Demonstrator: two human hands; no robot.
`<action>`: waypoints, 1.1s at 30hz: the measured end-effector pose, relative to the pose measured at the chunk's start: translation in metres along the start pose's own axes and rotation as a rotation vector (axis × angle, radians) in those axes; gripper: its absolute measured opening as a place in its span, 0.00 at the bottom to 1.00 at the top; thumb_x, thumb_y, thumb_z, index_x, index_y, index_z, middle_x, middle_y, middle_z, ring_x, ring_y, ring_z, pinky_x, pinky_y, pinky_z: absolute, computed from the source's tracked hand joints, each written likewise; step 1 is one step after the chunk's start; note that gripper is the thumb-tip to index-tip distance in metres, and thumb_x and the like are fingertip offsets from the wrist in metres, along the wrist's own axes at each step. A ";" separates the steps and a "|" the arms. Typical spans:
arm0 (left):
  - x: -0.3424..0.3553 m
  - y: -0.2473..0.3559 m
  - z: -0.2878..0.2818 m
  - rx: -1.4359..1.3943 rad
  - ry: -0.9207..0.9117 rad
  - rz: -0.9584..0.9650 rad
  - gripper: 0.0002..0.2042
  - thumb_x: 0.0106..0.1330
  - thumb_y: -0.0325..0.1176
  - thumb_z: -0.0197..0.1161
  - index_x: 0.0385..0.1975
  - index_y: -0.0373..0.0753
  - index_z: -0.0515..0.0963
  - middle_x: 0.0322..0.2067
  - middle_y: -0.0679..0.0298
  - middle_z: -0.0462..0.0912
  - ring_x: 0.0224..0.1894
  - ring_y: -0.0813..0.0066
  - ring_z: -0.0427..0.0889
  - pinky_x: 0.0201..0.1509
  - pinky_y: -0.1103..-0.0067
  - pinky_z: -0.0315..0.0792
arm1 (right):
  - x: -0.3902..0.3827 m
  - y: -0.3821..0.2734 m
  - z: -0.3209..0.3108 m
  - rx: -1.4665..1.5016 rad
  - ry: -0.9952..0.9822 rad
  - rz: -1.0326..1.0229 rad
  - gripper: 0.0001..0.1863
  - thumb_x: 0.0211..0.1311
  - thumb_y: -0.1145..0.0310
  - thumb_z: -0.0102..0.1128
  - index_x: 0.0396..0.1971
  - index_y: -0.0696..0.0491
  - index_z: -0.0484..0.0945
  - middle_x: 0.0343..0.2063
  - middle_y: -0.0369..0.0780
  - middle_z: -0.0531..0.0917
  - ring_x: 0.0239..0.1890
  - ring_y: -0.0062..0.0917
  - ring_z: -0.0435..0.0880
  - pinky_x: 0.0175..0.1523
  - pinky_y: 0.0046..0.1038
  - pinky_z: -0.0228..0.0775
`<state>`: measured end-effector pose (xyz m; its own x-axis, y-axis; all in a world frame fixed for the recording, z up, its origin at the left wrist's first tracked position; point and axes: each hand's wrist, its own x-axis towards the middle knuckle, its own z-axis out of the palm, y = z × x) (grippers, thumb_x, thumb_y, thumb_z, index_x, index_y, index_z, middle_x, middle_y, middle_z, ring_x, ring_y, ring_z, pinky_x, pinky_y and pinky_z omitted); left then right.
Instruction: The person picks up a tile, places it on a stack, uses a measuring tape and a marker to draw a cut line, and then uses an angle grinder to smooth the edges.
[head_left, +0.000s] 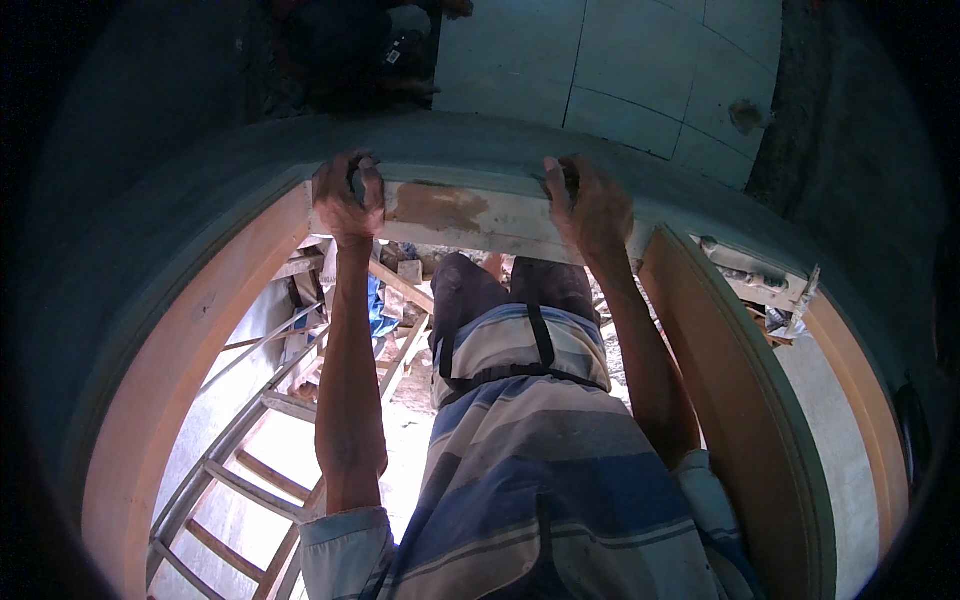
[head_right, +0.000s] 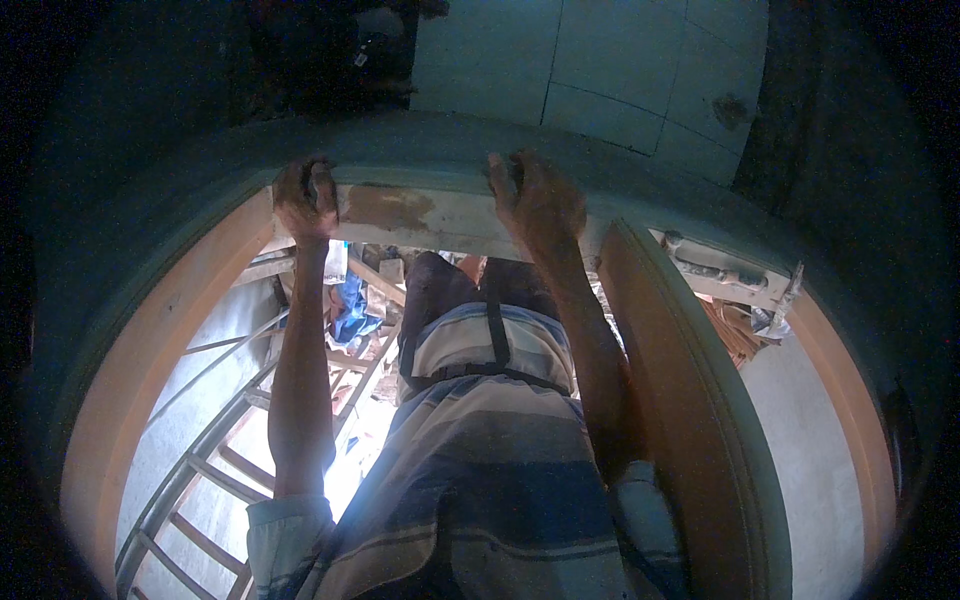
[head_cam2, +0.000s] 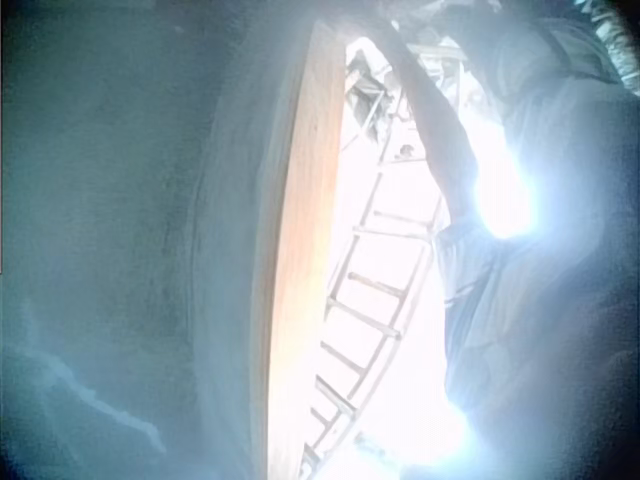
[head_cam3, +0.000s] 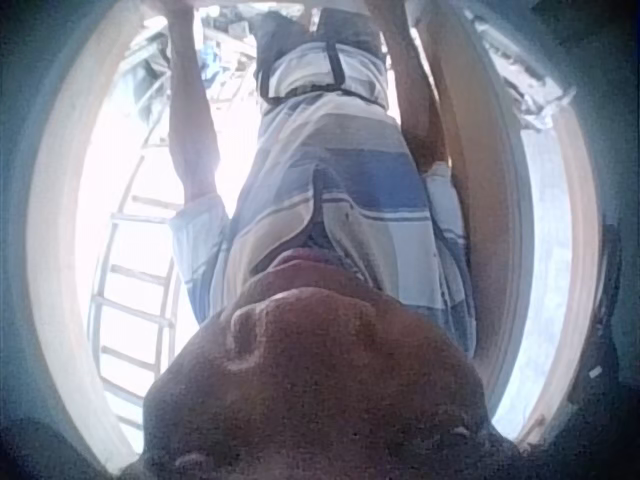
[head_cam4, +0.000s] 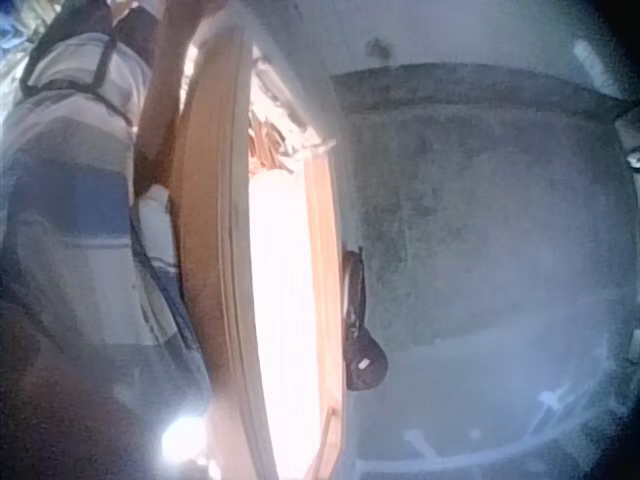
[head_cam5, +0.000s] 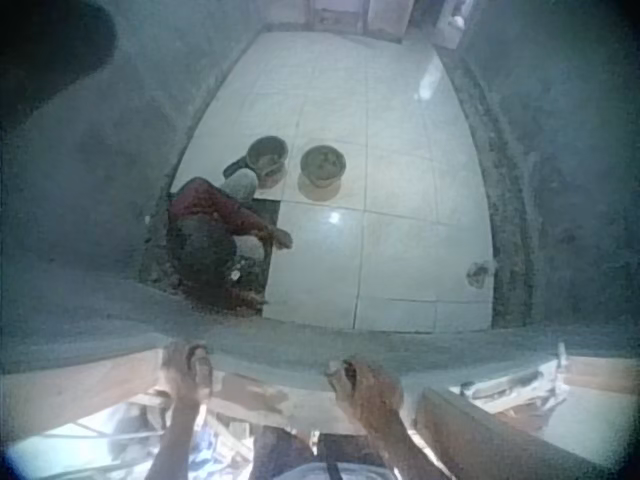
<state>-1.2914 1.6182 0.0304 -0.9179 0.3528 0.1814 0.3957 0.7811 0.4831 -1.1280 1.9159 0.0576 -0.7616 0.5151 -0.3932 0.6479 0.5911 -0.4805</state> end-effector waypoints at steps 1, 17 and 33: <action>0.000 0.000 -0.001 0.004 -0.002 0.002 0.08 0.67 0.35 0.64 0.40 0.43 0.88 0.36 0.61 0.91 0.42 0.54 0.88 0.54 0.64 0.79 | 0.000 0.001 0.002 -0.001 0.002 0.000 0.24 0.77 0.42 0.59 0.44 0.49 0.90 0.40 0.47 0.92 0.43 0.47 0.92 0.50 0.46 0.83; -0.001 0.000 -0.002 0.004 0.010 0.007 0.09 0.69 0.38 0.63 0.40 0.44 0.87 0.37 0.62 0.91 0.42 0.54 0.88 0.54 0.63 0.79 | 0.001 0.002 0.005 -0.004 0.030 -0.034 0.23 0.76 0.44 0.61 0.42 0.49 0.89 0.37 0.46 0.93 0.40 0.45 0.93 0.48 0.44 0.84; -0.001 0.000 0.000 0.010 0.001 0.010 0.08 0.68 0.35 0.63 0.40 0.43 0.88 0.38 0.61 0.91 0.44 0.53 0.88 0.55 0.63 0.79 | 0.001 -0.001 0.001 -0.002 0.032 -0.010 0.24 0.76 0.43 0.61 0.42 0.50 0.90 0.37 0.46 0.92 0.41 0.45 0.93 0.49 0.44 0.83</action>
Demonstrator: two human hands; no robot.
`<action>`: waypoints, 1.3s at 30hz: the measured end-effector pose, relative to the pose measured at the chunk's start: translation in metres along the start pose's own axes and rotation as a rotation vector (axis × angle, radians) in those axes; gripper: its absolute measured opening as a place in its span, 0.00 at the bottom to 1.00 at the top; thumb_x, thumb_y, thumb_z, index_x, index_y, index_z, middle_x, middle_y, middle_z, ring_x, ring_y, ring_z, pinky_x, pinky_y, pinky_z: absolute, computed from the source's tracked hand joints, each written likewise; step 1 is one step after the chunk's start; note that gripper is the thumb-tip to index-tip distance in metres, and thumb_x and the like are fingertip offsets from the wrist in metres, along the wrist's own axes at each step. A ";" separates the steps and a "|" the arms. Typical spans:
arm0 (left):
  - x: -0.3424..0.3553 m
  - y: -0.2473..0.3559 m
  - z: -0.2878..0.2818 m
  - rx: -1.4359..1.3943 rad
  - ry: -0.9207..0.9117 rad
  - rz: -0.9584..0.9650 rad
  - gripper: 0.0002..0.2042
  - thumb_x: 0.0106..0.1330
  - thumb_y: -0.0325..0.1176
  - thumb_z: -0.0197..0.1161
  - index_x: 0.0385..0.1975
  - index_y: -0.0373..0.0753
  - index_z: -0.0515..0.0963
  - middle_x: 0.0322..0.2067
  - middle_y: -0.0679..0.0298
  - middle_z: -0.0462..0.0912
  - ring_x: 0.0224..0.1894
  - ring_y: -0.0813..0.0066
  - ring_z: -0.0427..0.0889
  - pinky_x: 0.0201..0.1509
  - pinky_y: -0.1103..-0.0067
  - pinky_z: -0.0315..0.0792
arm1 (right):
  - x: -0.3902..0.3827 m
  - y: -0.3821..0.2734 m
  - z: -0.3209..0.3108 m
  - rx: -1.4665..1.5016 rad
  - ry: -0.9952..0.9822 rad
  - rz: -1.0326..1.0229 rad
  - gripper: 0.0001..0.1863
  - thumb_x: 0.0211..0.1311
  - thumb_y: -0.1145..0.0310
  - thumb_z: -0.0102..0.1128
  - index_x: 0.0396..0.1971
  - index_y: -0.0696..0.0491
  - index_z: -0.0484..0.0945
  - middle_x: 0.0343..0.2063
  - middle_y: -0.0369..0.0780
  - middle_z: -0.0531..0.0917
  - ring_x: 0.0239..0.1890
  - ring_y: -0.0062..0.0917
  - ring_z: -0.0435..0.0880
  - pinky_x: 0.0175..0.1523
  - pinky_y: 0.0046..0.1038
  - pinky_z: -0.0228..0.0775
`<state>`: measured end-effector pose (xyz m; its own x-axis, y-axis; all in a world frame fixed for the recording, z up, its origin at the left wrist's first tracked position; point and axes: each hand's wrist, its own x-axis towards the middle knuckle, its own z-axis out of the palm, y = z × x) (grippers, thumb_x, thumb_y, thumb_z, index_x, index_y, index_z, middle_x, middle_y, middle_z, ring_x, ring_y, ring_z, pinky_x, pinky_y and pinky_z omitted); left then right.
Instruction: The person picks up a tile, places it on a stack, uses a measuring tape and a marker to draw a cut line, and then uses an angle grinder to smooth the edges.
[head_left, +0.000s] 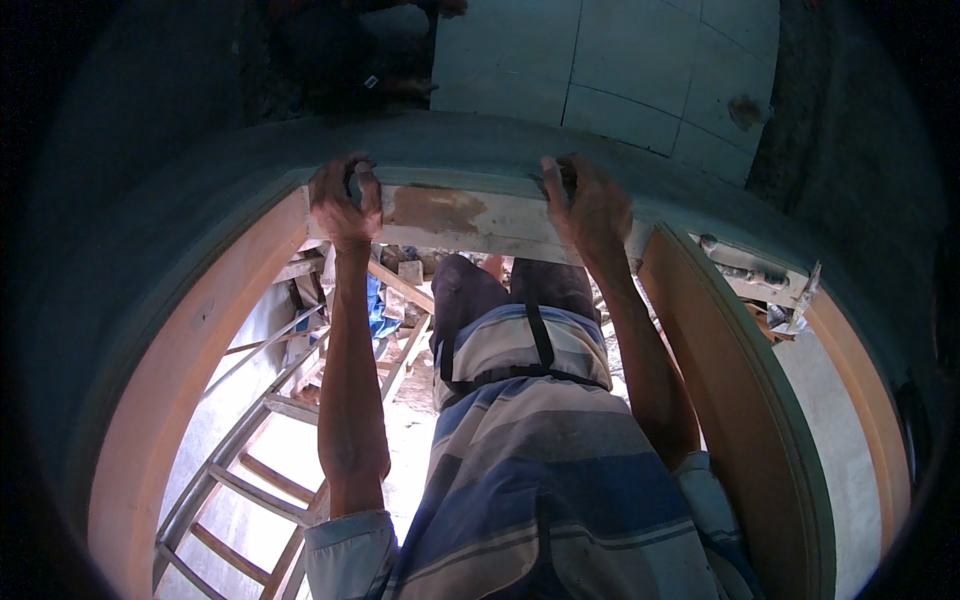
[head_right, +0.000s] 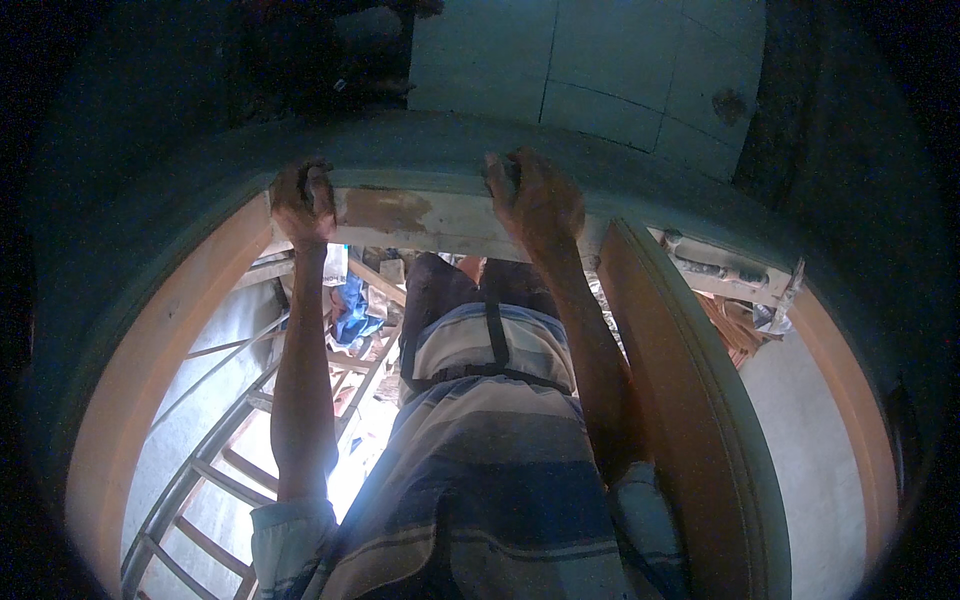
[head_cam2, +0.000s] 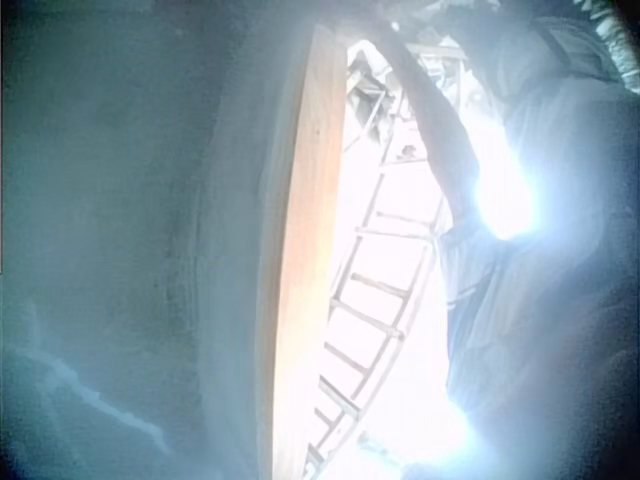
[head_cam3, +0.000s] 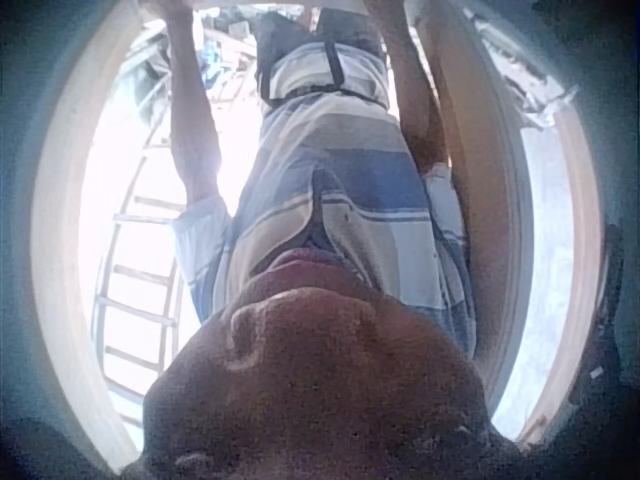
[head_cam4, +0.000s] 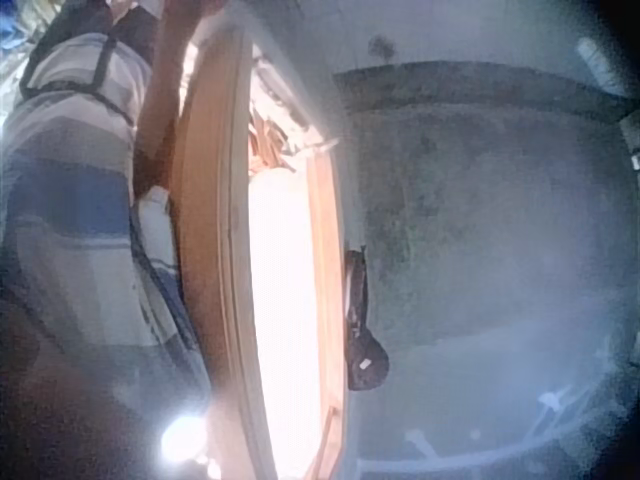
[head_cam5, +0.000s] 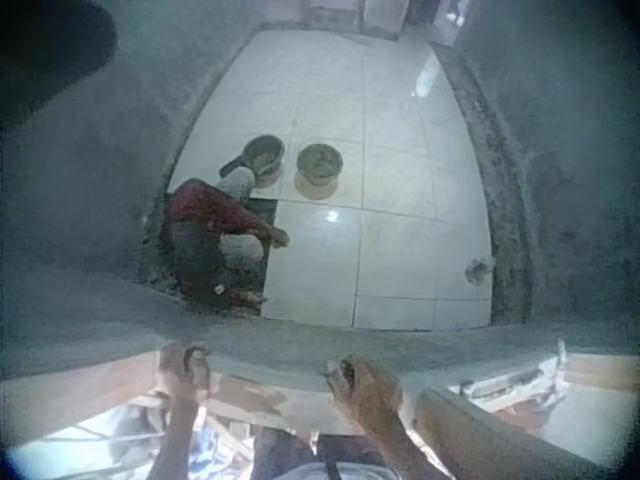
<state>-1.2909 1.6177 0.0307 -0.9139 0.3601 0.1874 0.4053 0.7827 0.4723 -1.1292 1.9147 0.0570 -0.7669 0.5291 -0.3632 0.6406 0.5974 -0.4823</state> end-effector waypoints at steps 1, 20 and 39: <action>0.000 -0.001 0.000 0.003 -0.006 0.005 0.08 0.69 0.35 0.63 0.40 0.43 0.88 0.38 0.61 0.91 0.44 0.53 0.88 0.56 0.63 0.79 | 0.000 0.000 0.000 0.001 -0.001 0.001 0.24 0.76 0.42 0.61 0.43 0.50 0.90 0.37 0.46 0.92 0.41 0.45 0.93 0.49 0.44 0.83; -0.002 -0.005 0.000 0.022 -0.006 0.018 0.10 0.69 0.39 0.63 0.40 0.43 0.88 0.39 0.60 0.91 0.44 0.53 0.87 0.55 0.62 0.79 | 0.001 0.000 0.000 0.009 -0.065 0.049 0.25 0.76 0.41 0.59 0.44 0.49 0.90 0.40 0.45 0.93 0.46 0.44 0.92 0.53 0.44 0.82; 0.000 -0.002 -0.001 -0.013 0.009 -0.016 0.09 0.67 0.36 0.64 0.39 0.42 0.89 0.35 0.59 0.91 0.41 0.55 0.88 0.53 0.65 0.79 | -0.002 0.006 0.009 -0.015 0.062 -0.036 0.22 0.76 0.44 0.61 0.42 0.48 0.90 0.37 0.44 0.92 0.42 0.44 0.92 0.49 0.45 0.82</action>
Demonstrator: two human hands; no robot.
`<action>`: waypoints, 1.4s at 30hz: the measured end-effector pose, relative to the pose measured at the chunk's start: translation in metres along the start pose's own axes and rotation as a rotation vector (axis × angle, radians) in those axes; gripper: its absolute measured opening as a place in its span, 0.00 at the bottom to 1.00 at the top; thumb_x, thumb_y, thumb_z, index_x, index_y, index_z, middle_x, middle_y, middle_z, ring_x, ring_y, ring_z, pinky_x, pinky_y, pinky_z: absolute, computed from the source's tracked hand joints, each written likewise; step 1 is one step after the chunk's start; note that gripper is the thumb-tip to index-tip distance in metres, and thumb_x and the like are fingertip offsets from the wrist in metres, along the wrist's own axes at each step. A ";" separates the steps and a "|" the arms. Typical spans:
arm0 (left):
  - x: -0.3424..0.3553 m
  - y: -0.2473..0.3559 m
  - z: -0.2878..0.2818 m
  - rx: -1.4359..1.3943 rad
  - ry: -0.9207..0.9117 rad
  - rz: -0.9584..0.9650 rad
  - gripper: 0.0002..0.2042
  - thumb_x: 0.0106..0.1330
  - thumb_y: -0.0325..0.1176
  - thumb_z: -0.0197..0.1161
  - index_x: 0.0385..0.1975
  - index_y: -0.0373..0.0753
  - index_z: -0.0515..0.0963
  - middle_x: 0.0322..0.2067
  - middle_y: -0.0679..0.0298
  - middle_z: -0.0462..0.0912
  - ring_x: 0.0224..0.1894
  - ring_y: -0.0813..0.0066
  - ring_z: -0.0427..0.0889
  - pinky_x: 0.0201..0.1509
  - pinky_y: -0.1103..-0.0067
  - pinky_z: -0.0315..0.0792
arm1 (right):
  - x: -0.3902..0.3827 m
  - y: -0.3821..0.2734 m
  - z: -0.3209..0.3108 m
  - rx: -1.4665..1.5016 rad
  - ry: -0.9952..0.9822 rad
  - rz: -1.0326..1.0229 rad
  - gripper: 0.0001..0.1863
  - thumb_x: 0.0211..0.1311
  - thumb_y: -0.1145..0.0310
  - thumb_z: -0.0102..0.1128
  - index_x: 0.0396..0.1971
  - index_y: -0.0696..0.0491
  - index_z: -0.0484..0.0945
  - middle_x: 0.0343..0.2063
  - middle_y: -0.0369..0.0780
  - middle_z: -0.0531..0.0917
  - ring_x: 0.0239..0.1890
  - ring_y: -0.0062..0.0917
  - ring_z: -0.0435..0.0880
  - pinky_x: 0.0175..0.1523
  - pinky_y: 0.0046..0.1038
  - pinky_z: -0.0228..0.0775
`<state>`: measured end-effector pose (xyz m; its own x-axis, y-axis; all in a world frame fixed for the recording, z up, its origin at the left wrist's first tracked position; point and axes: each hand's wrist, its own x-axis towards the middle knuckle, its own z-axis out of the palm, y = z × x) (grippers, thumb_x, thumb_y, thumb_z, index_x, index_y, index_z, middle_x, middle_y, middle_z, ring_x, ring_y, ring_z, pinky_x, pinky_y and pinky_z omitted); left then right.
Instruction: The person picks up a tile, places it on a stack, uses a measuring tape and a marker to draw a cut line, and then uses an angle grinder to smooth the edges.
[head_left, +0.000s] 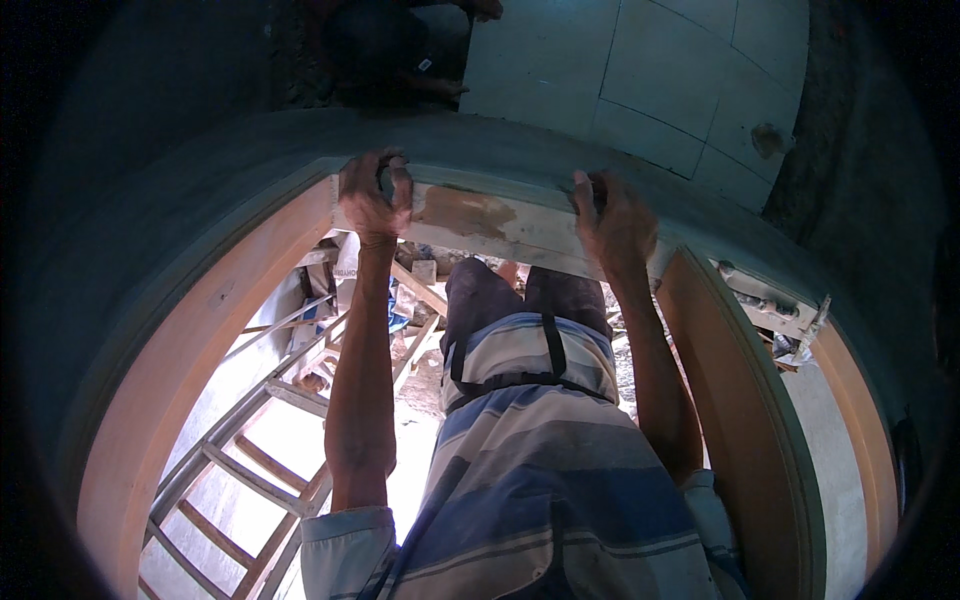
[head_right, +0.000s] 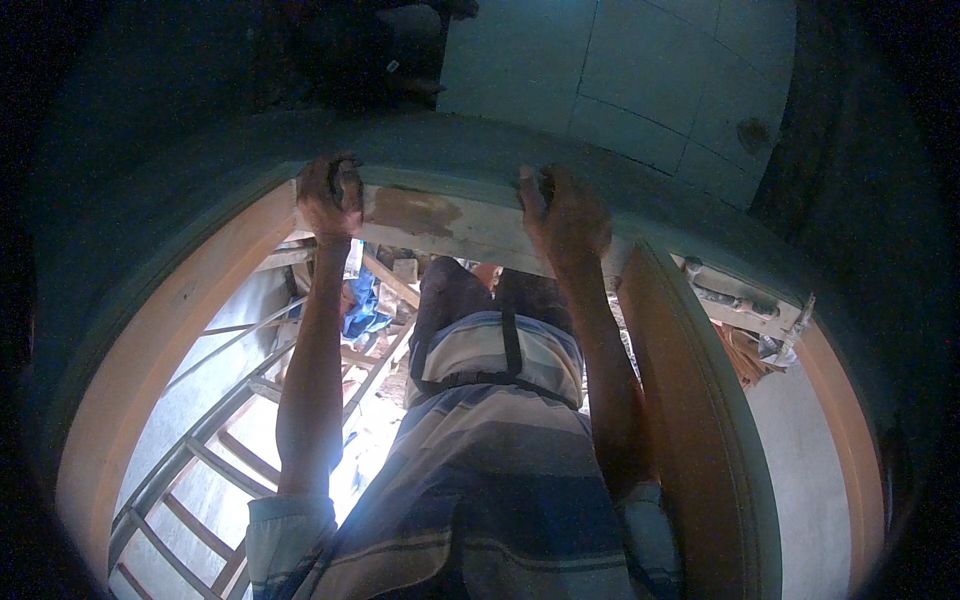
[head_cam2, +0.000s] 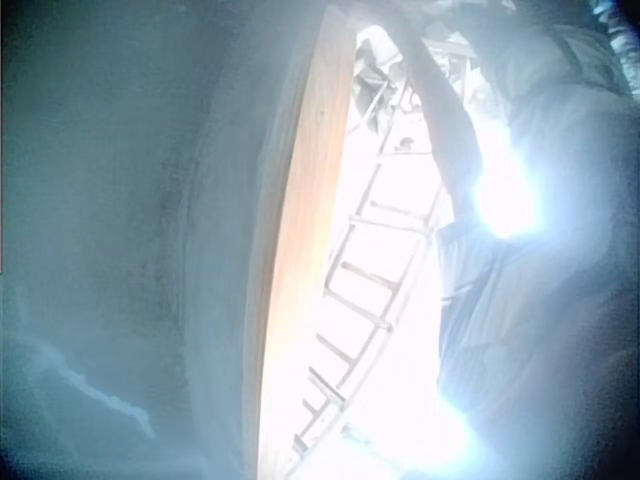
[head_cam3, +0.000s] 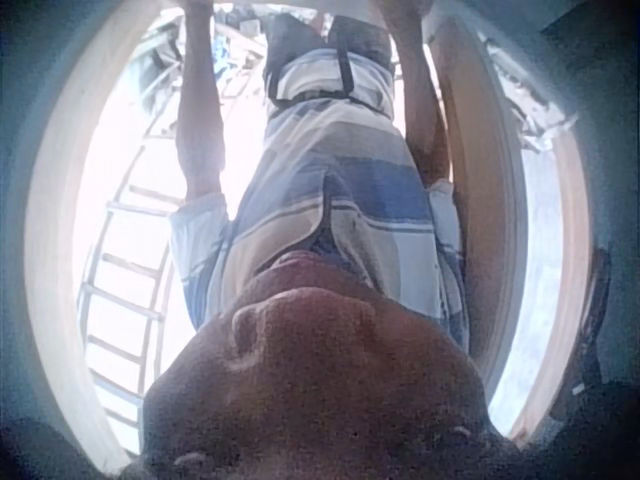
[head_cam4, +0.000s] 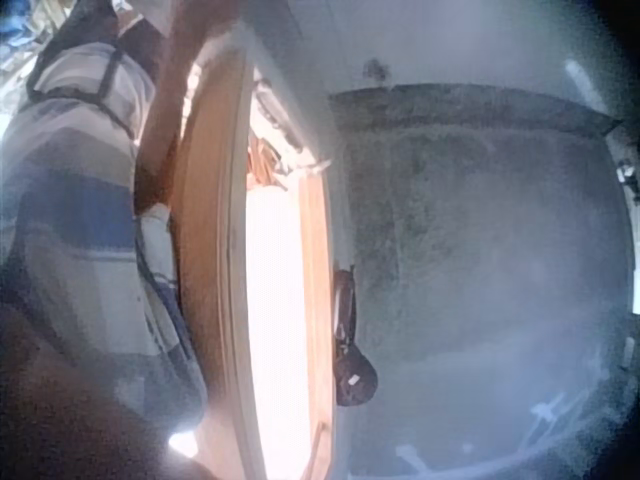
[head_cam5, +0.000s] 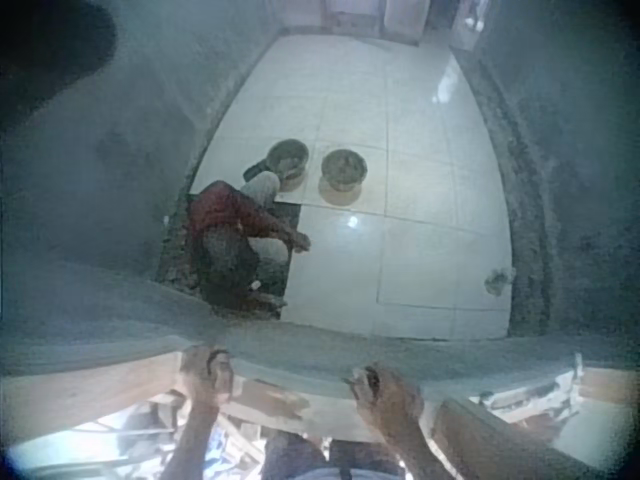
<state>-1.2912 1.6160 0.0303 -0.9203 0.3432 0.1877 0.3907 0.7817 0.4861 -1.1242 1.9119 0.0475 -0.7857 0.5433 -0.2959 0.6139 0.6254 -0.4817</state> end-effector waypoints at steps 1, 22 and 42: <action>0.000 -0.001 0.000 -0.003 -0.001 0.012 0.09 0.67 0.36 0.64 0.39 0.42 0.89 0.35 0.59 0.91 0.41 0.55 0.88 0.53 0.65 0.79 | 0.000 0.001 0.001 -0.013 -0.007 0.002 0.22 0.76 0.44 0.61 0.42 0.48 0.90 0.37 0.44 0.92 0.42 0.44 0.92 0.49 0.45 0.82; 0.001 -0.001 -0.002 0.017 -0.012 0.028 0.10 0.69 0.37 0.62 0.40 0.43 0.88 0.36 0.60 0.91 0.42 0.53 0.87 0.51 0.63 0.80 | 0.000 -0.005 -0.004 0.013 -0.071 0.056 0.26 0.76 0.39 0.58 0.46 0.49 0.89 0.41 0.46 0.92 0.45 0.46 0.92 0.53 0.45 0.82; -0.005 0.003 0.000 -0.019 0.047 -0.065 0.10 0.65 0.39 0.69 0.43 0.45 0.86 0.37 0.59 0.89 0.42 0.51 0.87 0.51 0.62 0.81 | 0.127 -0.001 0.022 0.357 -0.063 -0.159 0.20 0.79 0.58 0.58 0.48 0.62 0.87 0.36 0.47 0.94 0.35 0.31 0.95 0.42 0.31 0.83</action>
<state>-1.2856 1.6170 0.0312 -0.9438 0.2670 0.1950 0.3302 0.7913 0.5146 -1.2266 1.9678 -0.0073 -0.8790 0.4124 -0.2392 0.4273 0.4589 -0.7789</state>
